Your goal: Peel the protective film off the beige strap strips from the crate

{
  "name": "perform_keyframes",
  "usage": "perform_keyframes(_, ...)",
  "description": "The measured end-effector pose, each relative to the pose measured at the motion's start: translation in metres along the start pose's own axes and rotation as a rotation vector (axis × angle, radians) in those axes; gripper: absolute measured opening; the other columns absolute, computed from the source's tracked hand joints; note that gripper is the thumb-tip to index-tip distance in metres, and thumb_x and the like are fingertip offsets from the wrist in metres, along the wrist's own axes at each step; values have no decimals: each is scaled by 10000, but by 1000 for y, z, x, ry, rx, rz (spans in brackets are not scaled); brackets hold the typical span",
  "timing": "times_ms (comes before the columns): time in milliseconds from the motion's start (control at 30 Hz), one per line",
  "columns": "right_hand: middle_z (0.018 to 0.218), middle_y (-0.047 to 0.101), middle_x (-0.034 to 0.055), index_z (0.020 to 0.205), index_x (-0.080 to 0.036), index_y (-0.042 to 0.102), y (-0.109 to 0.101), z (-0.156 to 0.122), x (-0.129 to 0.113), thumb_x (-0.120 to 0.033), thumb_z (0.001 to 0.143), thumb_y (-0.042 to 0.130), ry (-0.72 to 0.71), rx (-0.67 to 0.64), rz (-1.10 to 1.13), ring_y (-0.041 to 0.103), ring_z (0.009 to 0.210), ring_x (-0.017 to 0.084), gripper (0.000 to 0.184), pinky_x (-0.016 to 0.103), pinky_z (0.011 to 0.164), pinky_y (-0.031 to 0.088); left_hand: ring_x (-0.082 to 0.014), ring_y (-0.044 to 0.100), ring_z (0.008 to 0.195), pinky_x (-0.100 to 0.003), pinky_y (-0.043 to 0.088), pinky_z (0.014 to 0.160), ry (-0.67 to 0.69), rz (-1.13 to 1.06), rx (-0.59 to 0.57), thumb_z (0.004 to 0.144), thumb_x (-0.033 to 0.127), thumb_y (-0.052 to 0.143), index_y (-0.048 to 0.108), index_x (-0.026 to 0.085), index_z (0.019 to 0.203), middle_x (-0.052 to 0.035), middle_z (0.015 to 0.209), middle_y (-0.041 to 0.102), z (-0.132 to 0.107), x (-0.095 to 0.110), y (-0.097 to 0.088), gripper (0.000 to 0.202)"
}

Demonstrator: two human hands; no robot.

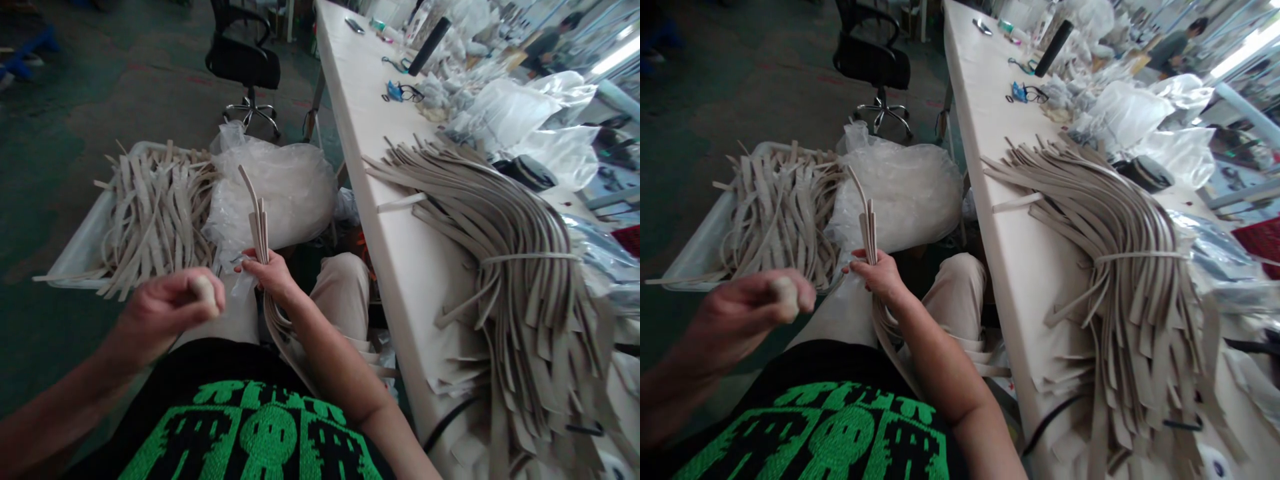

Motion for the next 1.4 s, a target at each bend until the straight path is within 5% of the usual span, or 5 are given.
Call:
perform_keyframes(233,732,721,-38,1023,-187,646,2,-1,-1,-171,821,685,-63,-20,-108,432,419,67,207,174,387,324,-242,668,704,-316,529,657,-389,179,-310,502,592,903,765,205,688,-62,711,738,29,-93,46,451)
perform_keyframes(400,664,656,-59,1002,-195,663,0,5,9,-152,833,634,-68,5,-142,439,421,73,177,175,393,349,-225,670,662,-308,544,653,-439,71,-490,654,547,838,803,196,655,-112,704,762,14,-83,61,353)
perform_keyframes(600,573,539,-71,896,-172,688,-18,4,5,-181,807,642,-32,122,-104,417,431,76,101,179,386,329,-176,621,588,-257,567,576,-482,-336,-279,586,400,952,762,143,630,-98,650,707,23,-62,24,323)
perform_keyframes(867,638,652,-13,900,-160,653,-12,-5,-3,-287,740,658,-10,9,92,412,456,85,204,189,383,265,-127,529,465,-227,539,421,-535,-752,339,847,171,727,540,186,546,-16,543,565,40,-65,-15,355)
perform_keyframes(1400,564,531,-42,823,-148,704,34,-45,25,-258,680,545,-20,-451,-277,346,458,79,240,217,466,233,-107,670,572,-190,586,566,-256,-1010,689,1006,155,538,666,119,741,-53,720,701,78,-57,-72,296)
Point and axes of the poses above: each hand's wrist, its own z-axis towards the middle knuckle, its own y-axis out of the palm, x = y × z, the point moved 9 cm from there along z, towards the middle knuckle
